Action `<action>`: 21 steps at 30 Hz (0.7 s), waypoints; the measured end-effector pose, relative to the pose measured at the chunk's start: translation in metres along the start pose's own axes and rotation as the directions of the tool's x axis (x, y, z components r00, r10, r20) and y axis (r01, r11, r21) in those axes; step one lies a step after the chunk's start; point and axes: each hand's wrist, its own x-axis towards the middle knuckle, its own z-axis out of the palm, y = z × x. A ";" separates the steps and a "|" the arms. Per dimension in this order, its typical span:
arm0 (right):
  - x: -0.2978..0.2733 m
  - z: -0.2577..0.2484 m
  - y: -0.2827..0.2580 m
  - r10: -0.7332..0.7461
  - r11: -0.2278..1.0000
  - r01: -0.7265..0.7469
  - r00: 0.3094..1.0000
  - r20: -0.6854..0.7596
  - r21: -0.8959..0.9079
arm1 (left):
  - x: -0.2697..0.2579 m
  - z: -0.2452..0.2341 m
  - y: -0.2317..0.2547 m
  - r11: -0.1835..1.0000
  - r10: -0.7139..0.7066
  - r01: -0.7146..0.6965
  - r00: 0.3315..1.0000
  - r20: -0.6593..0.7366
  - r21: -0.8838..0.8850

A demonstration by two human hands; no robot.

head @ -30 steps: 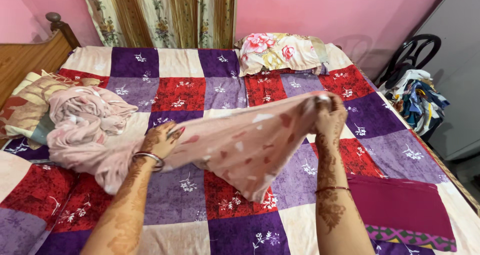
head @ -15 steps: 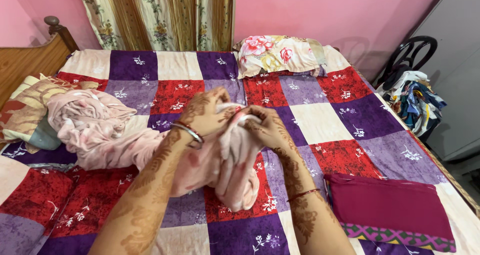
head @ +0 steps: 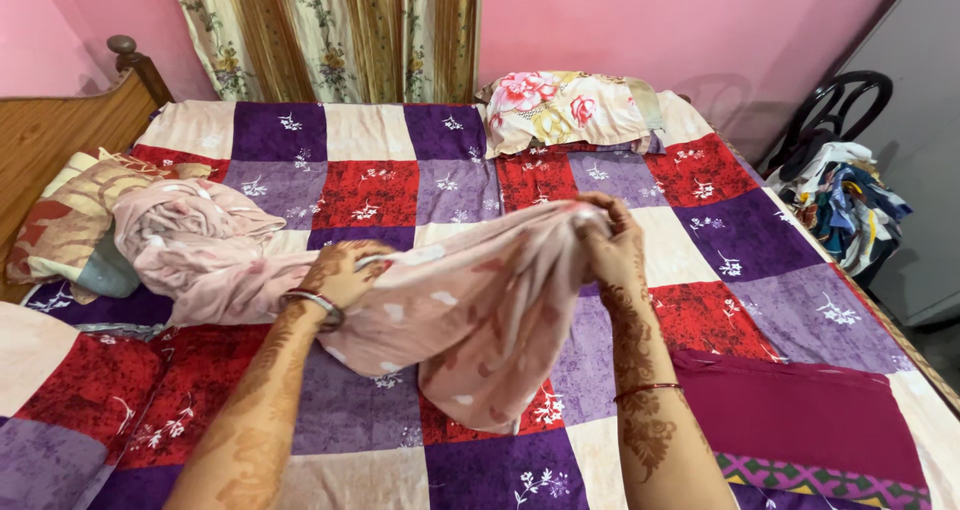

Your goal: The person folds a light pink blanket with heart patterns on a bed with a checkered sheet. They smooth the blanket, fold it into a compact rectangle, and place it on the bed. The person then picks up a floral pillow, adjusts it, and places it on a nearby table.

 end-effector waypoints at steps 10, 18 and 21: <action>-0.017 0.045 0.002 0.065 0.996 -0.013 0.808 0.585 -0.093 | 0.033 -0.016 0.169 0.975 0.022 -0.012 0.999 0.042 -0.223; 0.012 -0.037 0.011 0.108 0.965 -0.107 0.994 0.006 0.239 | 0.001 0.004 0.027 0.995 0.052 -0.060 0.994 0.093 0.076; 0.010 -0.030 0.027 0.292 0.956 -0.294 0.950 -0.108 0.003 | -0.012 0.016 -0.007 0.998 0.035 -0.034 0.999 0.022 -0.045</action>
